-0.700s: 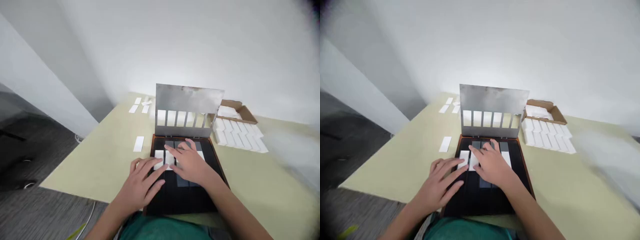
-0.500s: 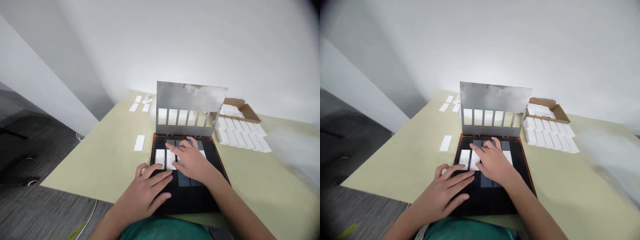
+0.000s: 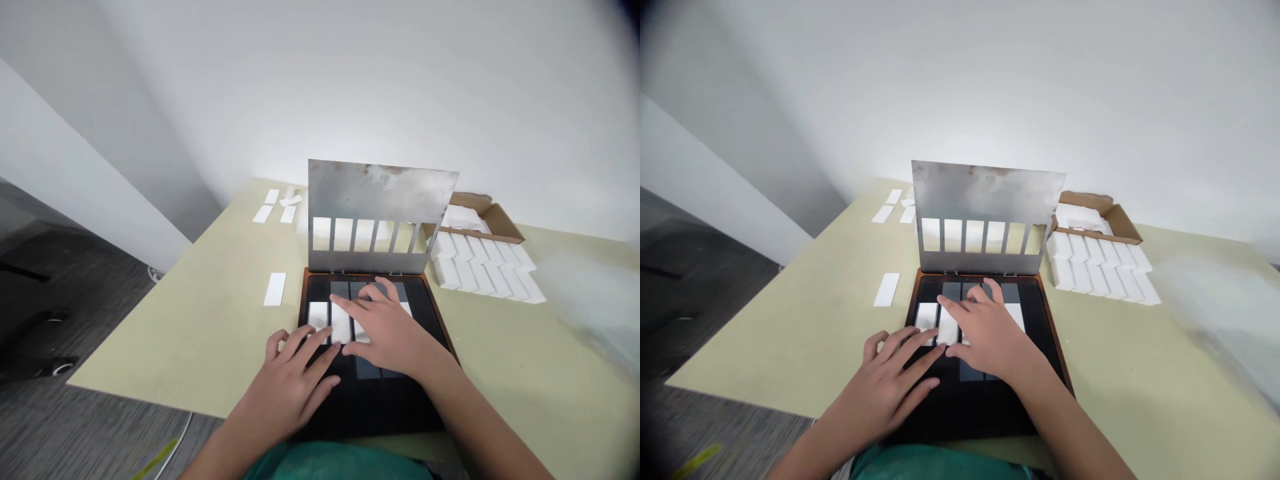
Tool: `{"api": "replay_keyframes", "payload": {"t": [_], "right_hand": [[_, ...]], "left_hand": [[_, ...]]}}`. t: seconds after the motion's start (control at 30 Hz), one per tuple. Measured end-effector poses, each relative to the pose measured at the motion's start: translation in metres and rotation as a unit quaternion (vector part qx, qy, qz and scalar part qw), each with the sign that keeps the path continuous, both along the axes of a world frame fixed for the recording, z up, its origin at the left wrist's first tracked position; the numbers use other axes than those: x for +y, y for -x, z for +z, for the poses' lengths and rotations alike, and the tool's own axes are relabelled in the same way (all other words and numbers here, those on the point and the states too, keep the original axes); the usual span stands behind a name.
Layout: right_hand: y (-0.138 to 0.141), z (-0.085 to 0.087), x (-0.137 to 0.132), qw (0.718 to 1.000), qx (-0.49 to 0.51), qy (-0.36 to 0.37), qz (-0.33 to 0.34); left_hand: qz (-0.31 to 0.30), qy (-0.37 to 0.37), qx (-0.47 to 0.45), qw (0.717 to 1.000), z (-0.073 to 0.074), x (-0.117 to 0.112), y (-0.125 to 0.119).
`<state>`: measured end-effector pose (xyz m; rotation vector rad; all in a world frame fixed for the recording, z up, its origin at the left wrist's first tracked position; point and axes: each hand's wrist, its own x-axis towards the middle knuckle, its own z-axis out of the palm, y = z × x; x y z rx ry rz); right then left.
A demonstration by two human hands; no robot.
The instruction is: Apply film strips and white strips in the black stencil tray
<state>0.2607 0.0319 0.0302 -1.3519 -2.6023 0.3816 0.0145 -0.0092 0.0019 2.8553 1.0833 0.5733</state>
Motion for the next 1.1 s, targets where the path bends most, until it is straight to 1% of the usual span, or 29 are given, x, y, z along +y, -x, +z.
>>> {"api": "replay_keyframes", "payload": {"t": [0.27, 0.37, 0.47, 0.53, 0.63, 0.7, 0.77, 0.93, 1.0, 1.1], "right_hand": [[0.012, -0.012, 0.002, 1.0, -0.008, -0.023, -0.017], [0.014, -0.014, 0.003, 0.999, -0.007, -0.026, -0.025], [0.014, -0.014, 0.003, 0.999, -0.007, -0.026, -0.032], [0.014, -0.013, 0.004, 0.999, -0.007, -0.026, -0.035], [0.014, -0.012, 0.004, 0.999, -0.007, -0.026, -0.039], [0.014, -0.012, 0.004, 0.999, -0.007, -0.027, -0.04], [0.013, -0.013, 0.005, 0.999, -0.007, -0.027, -0.04], [0.01, -0.016, 0.006, 0.999, -0.006, -0.023, -0.042], [0.009, -0.017, 0.006, 0.999, -0.007, -0.021, -0.046], [0.009, -0.019, 0.007, 0.999, -0.007, -0.019, -0.045]], "left_hand": [[0.033, 0.006, -0.018, 0.999, -0.006, -0.004, 0.001], [0.048, 0.016, -0.025, 0.998, -0.009, -0.006, 0.002], [0.053, 0.015, -0.039, 0.998, -0.007, -0.007, 0.001], [0.035, 0.001, -0.059, 0.998, -0.004, -0.008, 0.001], [-0.021, -0.022, -0.094, 0.995, 0.003, -0.01, 0.0], [-0.054, -0.024, -0.084, 0.995, 0.005, -0.011, 0.0], [-0.063, -0.023, -0.05, 0.996, 0.005, -0.011, 0.0], [-0.029, -0.011, 0.034, 0.999, -0.001, -0.011, -0.002], [-0.013, -0.009, 0.038, 0.999, -0.002, -0.012, -0.004], [0.017, -0.011, 0.021, 1.0, -0.003, -0.01, -0.007]]}}
